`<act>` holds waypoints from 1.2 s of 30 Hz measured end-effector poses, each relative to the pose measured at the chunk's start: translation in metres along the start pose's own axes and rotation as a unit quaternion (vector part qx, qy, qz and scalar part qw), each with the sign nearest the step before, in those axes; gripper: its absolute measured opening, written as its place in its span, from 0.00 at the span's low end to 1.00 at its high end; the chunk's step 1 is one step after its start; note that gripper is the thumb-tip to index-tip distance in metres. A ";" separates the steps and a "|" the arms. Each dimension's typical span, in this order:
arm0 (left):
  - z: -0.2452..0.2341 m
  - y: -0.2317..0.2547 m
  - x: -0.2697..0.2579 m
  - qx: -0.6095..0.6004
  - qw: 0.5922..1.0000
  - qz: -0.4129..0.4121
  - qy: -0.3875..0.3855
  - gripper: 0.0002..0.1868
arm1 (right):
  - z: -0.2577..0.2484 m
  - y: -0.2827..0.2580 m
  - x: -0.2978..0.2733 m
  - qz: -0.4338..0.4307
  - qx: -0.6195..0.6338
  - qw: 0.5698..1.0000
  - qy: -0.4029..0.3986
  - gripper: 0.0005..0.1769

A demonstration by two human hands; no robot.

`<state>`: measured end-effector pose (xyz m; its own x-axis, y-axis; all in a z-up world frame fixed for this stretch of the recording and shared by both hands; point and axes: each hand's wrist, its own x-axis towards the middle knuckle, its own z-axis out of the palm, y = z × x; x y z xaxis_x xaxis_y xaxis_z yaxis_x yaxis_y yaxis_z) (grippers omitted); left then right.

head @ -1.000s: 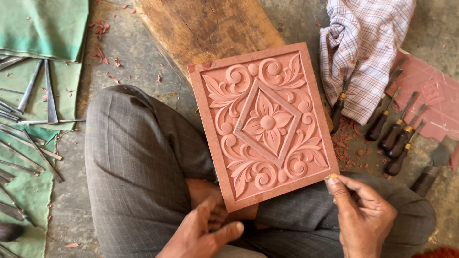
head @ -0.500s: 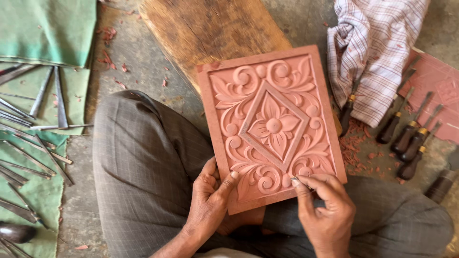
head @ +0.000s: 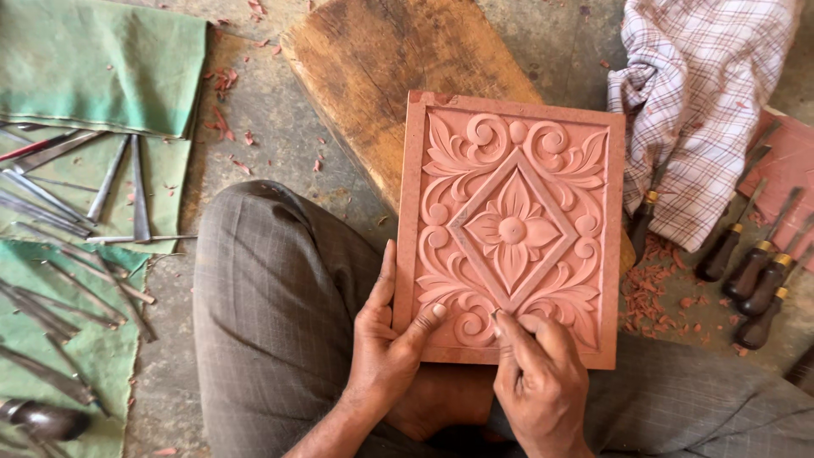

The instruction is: The person is sitting on the floor and carving a decorative floral pattern into a rectangular piece of reddish wood. They use a small chisel to refine the details of the design, which includes a central flower and surrounding leaves.

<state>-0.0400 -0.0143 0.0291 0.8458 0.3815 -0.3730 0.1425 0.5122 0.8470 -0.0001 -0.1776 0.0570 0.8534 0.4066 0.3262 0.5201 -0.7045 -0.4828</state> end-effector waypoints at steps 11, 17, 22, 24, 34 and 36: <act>-0.005 -0.001 0.004 0.010 1.000 0.000 -0.007 0.46 | 0.013 0.004 0.004 0.022 0.029 0.999 0.015 0.15; -0.004 -0.003 0.002 -0.016 1.000 -0.017 -0.011 0.45 | 0.011 0.008 0.012 -0.004 0.018 1.000 -0.015 0.13; -0.008 -0.002 0.007 -0.014 0.999 0.014 -0.029 0.45 | 0.009 0.004 0.017 0.028 0.039 0.999 -0.023 0.13; -0.011 -0.006 0.006 -0.007 1.000 -0.009 -0.014 0.44 | 0.017 0.013 0.022 0.007 0.032 0.998 -0.049 0.15; -0.010 -0.008 0.007 -0.042 0.999 -0.013 -0.025 0.46 | 0.013 0.007 0.025 0.001 0.052 0.998 -0.033 0.13; -0.007 -0.005 0.009 -0.058 0.997 0.037 -0.036 0.47 | 0.004 0.000 0.025 0.002 0.068 0.998 -0.017 0.13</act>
<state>-0.0368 -0.0078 0.0190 0.8871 0.3673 -0.2794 0.0216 0.5716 0.8203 0.0217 -0.1651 0.0614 0.8546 0.4256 0.2976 0.5151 -0.6215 -0.5902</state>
